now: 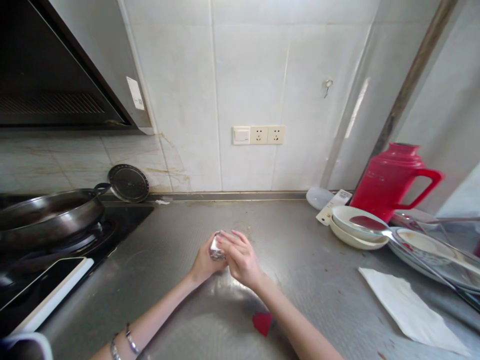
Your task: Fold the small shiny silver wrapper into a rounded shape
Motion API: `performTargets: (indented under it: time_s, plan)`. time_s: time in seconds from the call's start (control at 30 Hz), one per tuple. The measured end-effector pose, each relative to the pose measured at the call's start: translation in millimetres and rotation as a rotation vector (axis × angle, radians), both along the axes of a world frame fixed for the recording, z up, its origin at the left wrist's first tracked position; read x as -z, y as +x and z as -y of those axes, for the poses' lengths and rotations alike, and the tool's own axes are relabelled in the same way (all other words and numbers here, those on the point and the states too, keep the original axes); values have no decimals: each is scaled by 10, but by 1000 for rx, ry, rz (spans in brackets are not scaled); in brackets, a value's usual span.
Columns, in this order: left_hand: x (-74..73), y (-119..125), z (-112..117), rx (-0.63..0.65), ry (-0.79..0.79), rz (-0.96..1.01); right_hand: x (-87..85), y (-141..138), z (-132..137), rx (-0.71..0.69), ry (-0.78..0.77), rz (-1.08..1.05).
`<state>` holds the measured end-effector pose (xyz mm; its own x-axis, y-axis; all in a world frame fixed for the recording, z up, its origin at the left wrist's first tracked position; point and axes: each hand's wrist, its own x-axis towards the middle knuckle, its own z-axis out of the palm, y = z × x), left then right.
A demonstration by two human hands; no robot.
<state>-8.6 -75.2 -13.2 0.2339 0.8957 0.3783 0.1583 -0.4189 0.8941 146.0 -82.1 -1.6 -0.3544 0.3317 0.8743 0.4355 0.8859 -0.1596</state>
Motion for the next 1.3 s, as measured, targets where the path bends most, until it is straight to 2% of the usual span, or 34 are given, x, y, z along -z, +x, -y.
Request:
performTargets:
  time_s: [0.13, 0.2, 0.47, 0.57, 0.7, 0.93, 1.1, 1.3]
  plan:
    - [-22, -2, 21, 31, -37, 15, -18, 19, -39, 28, -132, -134]
    - [-41, -7, 28, 31, -57, 12, -35, 59, -52, 51, -145, -166]
    - [-1, 2, 7, 5, 8, -43, -17, 27, -4, 6, -27, -7]
    - [16, 14, 10, 4, 8, -81, -9, 37, -45, 58, -40, 13]
    - [22, 9, -4, -59, -36, -97, -15, 122, -75, 121, 13, 20]
    - [52, 31, 8, -63, 1, -124, 17, 43, -14, 50, 124, 248]
    - [21, 31, 25, -82, -8, -152, -7, 95, -67, 129, 96, 136]
    - [35, 16, -1, -101, -3, -160, -4, 95, -9, 50, 137, 219]
